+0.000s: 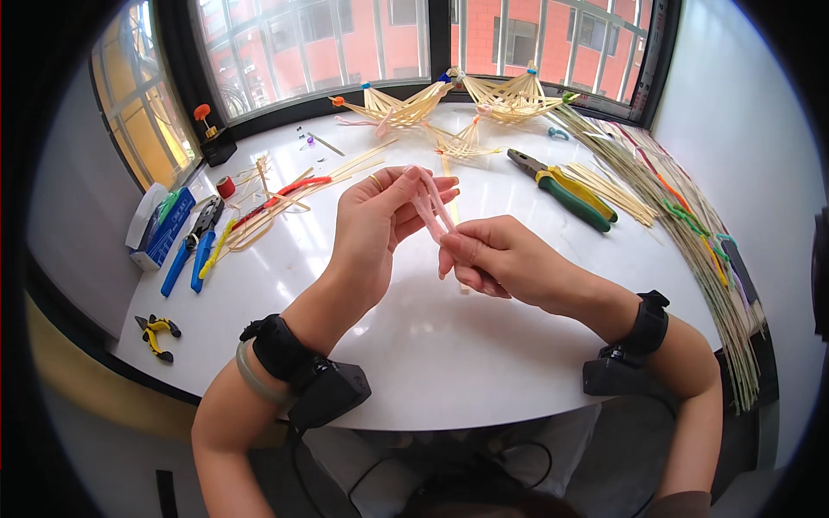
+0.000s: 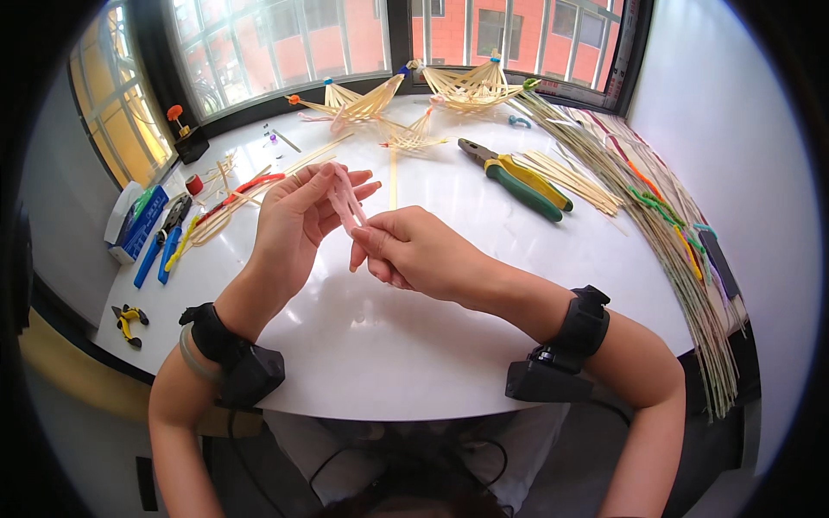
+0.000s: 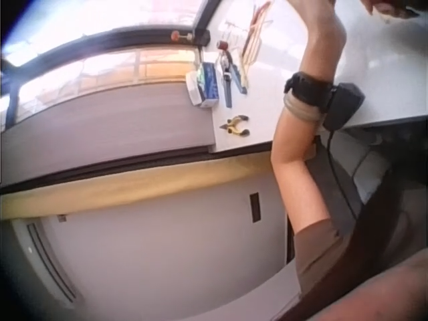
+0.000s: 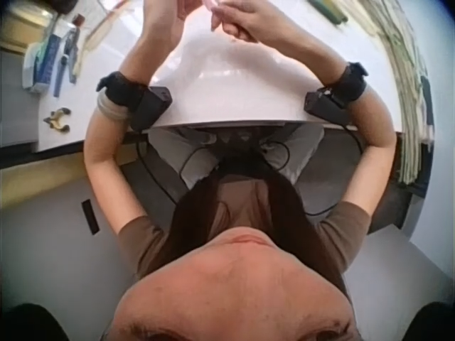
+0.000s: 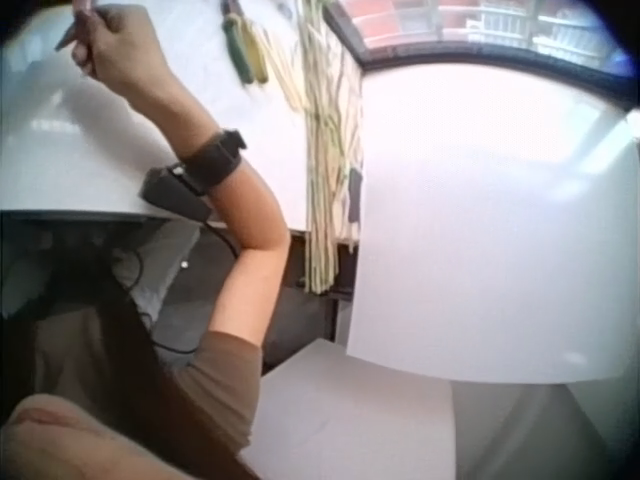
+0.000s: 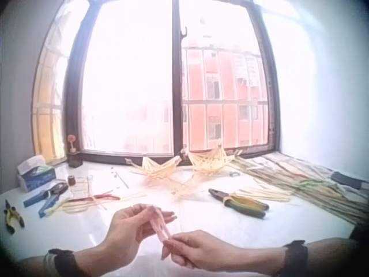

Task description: Weaving bamboo strips into a decorative star shape and preparing pipe cleaners using pliers.

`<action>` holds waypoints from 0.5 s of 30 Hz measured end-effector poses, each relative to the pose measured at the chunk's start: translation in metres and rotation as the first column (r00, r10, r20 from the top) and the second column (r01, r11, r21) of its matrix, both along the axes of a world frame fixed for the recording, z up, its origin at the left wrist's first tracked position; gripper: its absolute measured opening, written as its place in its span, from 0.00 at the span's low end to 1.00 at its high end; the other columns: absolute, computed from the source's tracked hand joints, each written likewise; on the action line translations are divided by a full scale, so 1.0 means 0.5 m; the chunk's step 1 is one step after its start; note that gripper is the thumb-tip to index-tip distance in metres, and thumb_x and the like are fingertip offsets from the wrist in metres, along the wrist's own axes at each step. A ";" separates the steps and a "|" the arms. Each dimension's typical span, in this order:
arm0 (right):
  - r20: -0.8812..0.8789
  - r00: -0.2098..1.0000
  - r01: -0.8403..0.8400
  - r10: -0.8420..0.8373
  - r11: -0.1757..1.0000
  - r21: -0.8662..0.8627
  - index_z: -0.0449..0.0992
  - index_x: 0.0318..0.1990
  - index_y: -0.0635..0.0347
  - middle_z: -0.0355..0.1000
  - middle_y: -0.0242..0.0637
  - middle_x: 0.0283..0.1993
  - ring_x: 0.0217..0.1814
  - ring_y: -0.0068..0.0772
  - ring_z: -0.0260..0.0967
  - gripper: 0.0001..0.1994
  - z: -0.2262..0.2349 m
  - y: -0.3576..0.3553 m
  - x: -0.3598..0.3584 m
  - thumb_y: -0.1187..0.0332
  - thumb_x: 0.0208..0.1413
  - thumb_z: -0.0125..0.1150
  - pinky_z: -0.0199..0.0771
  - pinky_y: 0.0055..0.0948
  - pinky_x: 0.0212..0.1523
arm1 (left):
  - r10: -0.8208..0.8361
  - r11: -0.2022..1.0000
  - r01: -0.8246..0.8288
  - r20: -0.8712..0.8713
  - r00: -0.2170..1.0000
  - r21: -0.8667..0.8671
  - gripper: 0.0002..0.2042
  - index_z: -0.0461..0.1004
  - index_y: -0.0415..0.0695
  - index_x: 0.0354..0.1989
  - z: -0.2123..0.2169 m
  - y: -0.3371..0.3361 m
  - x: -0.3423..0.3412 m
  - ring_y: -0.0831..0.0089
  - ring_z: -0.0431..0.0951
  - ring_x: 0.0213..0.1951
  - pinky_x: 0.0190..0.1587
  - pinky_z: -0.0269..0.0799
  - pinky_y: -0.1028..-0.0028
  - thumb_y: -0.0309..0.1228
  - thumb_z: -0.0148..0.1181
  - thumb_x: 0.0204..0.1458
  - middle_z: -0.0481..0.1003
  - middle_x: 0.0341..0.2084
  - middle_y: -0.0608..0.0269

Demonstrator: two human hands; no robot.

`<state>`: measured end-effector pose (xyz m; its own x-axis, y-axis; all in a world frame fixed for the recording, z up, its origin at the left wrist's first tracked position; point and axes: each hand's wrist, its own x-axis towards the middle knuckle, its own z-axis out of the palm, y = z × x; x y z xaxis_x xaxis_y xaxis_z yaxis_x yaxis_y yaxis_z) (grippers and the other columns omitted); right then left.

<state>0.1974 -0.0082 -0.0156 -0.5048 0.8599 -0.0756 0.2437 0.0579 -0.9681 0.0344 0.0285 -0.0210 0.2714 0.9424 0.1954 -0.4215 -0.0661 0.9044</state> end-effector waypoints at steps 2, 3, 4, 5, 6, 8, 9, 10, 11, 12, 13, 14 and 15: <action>0.013 1.000 0.008 -0.009 1.000 0.023 0.72 0.30 0.63 0.59 0.25 0.16 0.18 0.15 0.55 0.19 -0.005 0.007 0.004 0.57 0.61 0.41 0.56 0.16 0.19 | -0.065 0.998 0.065 -0.061 0.996 -0.003 0.11 0.70 0.37 0.37 0.002 -0.013 0.008 0.65 0.76 0.42 0.46 0.71 0.72 0.33 0.49 0.56 0.73 0.39 0.49; 0.028 0.999 0.014 -0.015 0.999 0.039 0.73 0.30 0.63 0.62 0.26 0.17 0.19 0.15 0.58 0.20 -0.005 0.009 0.006 0.55 0.61 0.42 0.58 0.16 0.20 | -0.128 0.992 0.127 -0.119 0.985 -0.016 0.11 0.69 0.36 0.39 0.003 -0.016 0.009 0.65 0.76 0.42 0.46 0.71 0.72 0.33 0.49 0.56 0.73 0.41 0.48; 0.071 0.997 -0.009 0.008 1.000 0.016 0.73 0.31 0.64 0.65 0.29 0.19 0.21 0.17 0.62 0.22 0.004 0.009 0.007 0.53 0.60 0.42 0.60 0.17 0.21 | -0.091 0.995 0.094 -0.145 0.985 0.016 0.12 0.68 0.36 0.41 0.001 -0.017 0.006 0.65 0.76 0.41 0.44 0.72 0.72 0.33 0.49 0.56 0.74 0.36 0.53; 0.111 0.993 -0.035 0.036 0.999 -0.010 0.73 0.31 0.64 0.69 0.31 0.22 0.23 0.19 0.66 0.23 0.014 0.014 0.013 0.50 0.59 0.42 0.63 0.18 0.22 | -0.085 0.996 0.088 -0.147 0.985 0.015 0.12 0.68 0.36 0.41 0.000 -0.013 -0.002 0.65 0.76 0.41 0.44 0.72 0.72 0.33 0.49 0.56 0.74 0.36 0.53; 0.223 0.974 -0.004 -0.025 0.992 0.127 0.73 0.32 0.66 0.72 0.39 0.28 0.32 0.28 0.71 0.28 0.010 0.039 0.036 0.45 0.57 0.43 0.68 0.25 0.29 | -0.009 1.000 0.005 -0.104 0.995 -0.031 0.12 0.69 0.36 0.40 -0.001 -0.005 -0.012 0.65 0.77 0.39 0.44 0.72 0.73 0.33 0.50 0.55 0.74 0.33 0.57; 0.589 0.625 -0.008 -0.512 0.751 0.661 0.69 0.37 0.67 0.70 0.46 0.36 0.39 0.41 0.68 0.30 0.020 0.079 0.114 0.42 0.52 0.48 0.67 0.34 0.40 | 0.097 0.989 -0.106 -0.085 0.992 -0.108 0.11 0.70 0.38 0.39 -0.003 0.003 -0.014 0.70 0.78 0.34 0.39 0.73 0.75 0.34 0.51 0.55 0.70 0.24 0.67; 0.650 0.405 -0.041 -0.643 0.697 0.716 0.68 0.39 0.65 0.68 0.45 0.36 0.39 0.42 0.65 0.26 0.021 0.093 0.143 0.46 0.51 0.54 0.64 0.32 0.43 | 0.110 0.987 -0.119 -0.089 0.990 -0.109 0.11 0.70 0.38 0.39 -0.001 0.000 -0.015 0.70 0.78 0.34 0.39 0.73 0.75 0.34 0.51 0.55 0.70 0.24 0.67; 0.622 0.250 -0.053 -0.743 0.630 0.774 0.67 0.38 0.67 0.67 0.49 0.36 0.42 0.45 0.64 0.28 -0.003 0.109 0.197 0.44 0.50 0.53 0.64 0.34 0.44 | 0.096 0.987 -0.111 -0.125 0.988 -0.116 0.12 0.70 0.39 0.39 0.003 -0.003 -0.006 0.73 0.76 0.30 0.35 0.72 0.77 0.36 0.52 0.55 0.70 0.24 0.67; 0.623 0.244 -0.056 -0.743 0.631 0.774 0.67 0.38 0.67 0.67 0.49 0.36 0.42 0.45 0.64 0.28 -0.010 0.113 0.227 0.44 0.50 0.53 0.64 0.34 0.44 | 0.088 0.986 -0.109 -0.164 0.983 -0.126 0.13 0.70 0.39 0.39 0.004 -0.002 0.001 0.77 0.75 0.26 0.31 0.72 0.79 0.37 0.52 0.54 0.70 0.24 0.68; 0.749 0.158 -0.009 -0.643 0.758 0.653 0.66 0.38 0.68 0.67 0.51 0.36 0.43 0.47 0.63 0.27 -0.006 0.115 0.240 0.46 0.51 0.52 0.64 0.35 0.44 | 0.088 0.986 -0.107 -0.153 0.984 -0.124 0.13 0.70 0.39 0.39 0.007 -0.002 -0.003 0.77 0.75 0.26 0.31 0.72 0.79 0.37 0.52 0.54 0.70 0.24 0.68; 0.855 0.089 0.053 -0.511 0.859 0.508 0.66 0.38 0.68 0.66 0.52 0.37 0.44 0.49 0.63 0.26 -0.012 0.120 0.248 0.47 0.52 0.52 0.63 0.37 0.44 | 0.088 0.986 -0.111 -0.182 0.979 -0.123 0.13 0.70 0.39 0.38 0.004 0.000 -0.005 0.80 0.72 0.23 0.27 0.69 0.81 0.38 0.53 0.54 0.69 0.24 0.69; 0.856 0.088 0.047 -0.509 0.861 0.506 0.66 0.38 0.68 0.66 0.52 0.37 0.44 0.49 0.63 0.26 -0.020 0.126 0.253 0.47 0.52 0.52 0.63 0.37 0.44 | 0.088 0.986 -0.115 -0.210 0.974 -0.122 0.14 0.70 0.40 0.37 0.001 0.002 -0.007 0.82 0.69 0.20 0.24 0.67 0.83 0.40 0.53 0.54 0.69 0.24 0.70; 0.813 0.117 0.028 -0.570 0.820 0.571 0.66 0.38 0.68 0.66 0.54 0.38 0.44 0.49 0.63 0.24 -0.029 0.132 0.256 0.49 0.53 0.51 0.64 0.38 0.44 | 0.092 0.985 -0.119 -0.207 0.974 -0.124 0.14 0.70 0.40 0.37 0.001 0.007 -0.008 0.82 0.69 0.20 0.24 0.67 0.83 0.40 0.53 0.54 0.69 0.24 0.70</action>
<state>0.3252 0.0577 -0.0303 0.0400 0.9966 0.0725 0.9913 -0.0487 0.1224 0.0301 0.0317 -0.0205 0.1896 0.9817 0.0165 -0.2288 0.0278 0.9731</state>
